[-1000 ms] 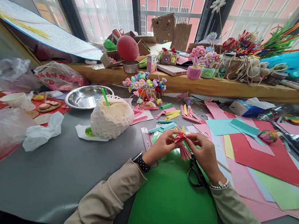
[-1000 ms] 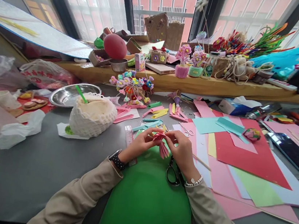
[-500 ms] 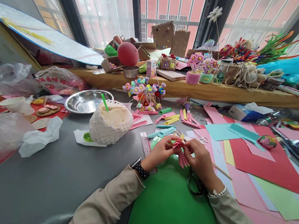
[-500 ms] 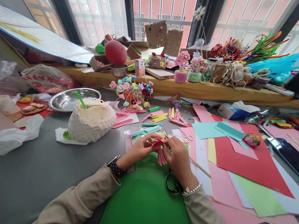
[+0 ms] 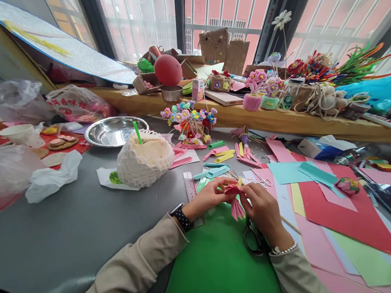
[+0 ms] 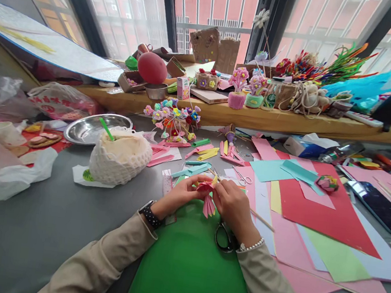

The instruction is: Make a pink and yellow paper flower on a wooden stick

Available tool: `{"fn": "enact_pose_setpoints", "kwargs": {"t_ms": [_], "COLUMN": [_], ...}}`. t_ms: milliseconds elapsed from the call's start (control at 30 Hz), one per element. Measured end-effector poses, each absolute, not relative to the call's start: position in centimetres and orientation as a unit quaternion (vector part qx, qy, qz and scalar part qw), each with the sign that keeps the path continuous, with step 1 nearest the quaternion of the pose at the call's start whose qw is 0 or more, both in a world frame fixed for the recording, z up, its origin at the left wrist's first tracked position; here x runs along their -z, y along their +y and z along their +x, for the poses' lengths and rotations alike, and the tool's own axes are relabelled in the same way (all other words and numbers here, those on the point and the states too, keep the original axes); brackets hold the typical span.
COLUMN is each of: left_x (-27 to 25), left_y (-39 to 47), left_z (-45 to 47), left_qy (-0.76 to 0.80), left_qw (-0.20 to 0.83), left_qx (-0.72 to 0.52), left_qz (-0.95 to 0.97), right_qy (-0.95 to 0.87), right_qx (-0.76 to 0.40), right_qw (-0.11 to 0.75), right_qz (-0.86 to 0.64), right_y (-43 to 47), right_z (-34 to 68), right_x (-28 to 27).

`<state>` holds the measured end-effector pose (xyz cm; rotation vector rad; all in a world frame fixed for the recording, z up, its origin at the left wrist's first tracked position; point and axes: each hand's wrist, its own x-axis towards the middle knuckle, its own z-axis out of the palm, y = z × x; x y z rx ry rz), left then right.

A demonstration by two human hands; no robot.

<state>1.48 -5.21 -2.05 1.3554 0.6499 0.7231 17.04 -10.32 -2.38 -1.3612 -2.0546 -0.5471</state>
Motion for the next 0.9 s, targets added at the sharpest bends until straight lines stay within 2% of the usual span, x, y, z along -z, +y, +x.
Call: {"fn": "enact_pose_setpoints", "kwargs": {"t_ms": [233, 333, 433, 600, 900], "left_x": [2.1, 2.2, 2.0, 1.6, 1.8], "left_y": [-5.1, -4.9, -4.8, -5.0, -5.0], "left_z": [1.3, 1.4, 1.5, 1.4, 1.1], "left_qy": [0.286, 0.280, 0.288, 0.318, 0.320], "left_qw": [0.693, 0.699, 0.693, 0.663, 0.657], "left_qx": [-0.321, -0.342, -0.383, -0.398, -0.362], "left_qz": [0.578, 0.562, 0.538, 0.548, 0.579], "right_qy": [-0.781, -0.768, -0.741, -0.725, -0.728], "right_qx": [0.248, 0.174, 0.036, -0.188, -0.219], "right_qw": [0.275, 0.293, 0.337, 0.324, 0.305], "right_qz": [-0.503, -0.542, -0.580, -0.578, -0.573], "right_y": [-10.5, -10.7, -10.7, -10.7, -10.6], "right_z": [16.8, 16.7, 16.7, 16.6, 16.6], "right_x": [2.1, 2.1, 1.9, 1.0, 0.8]}}
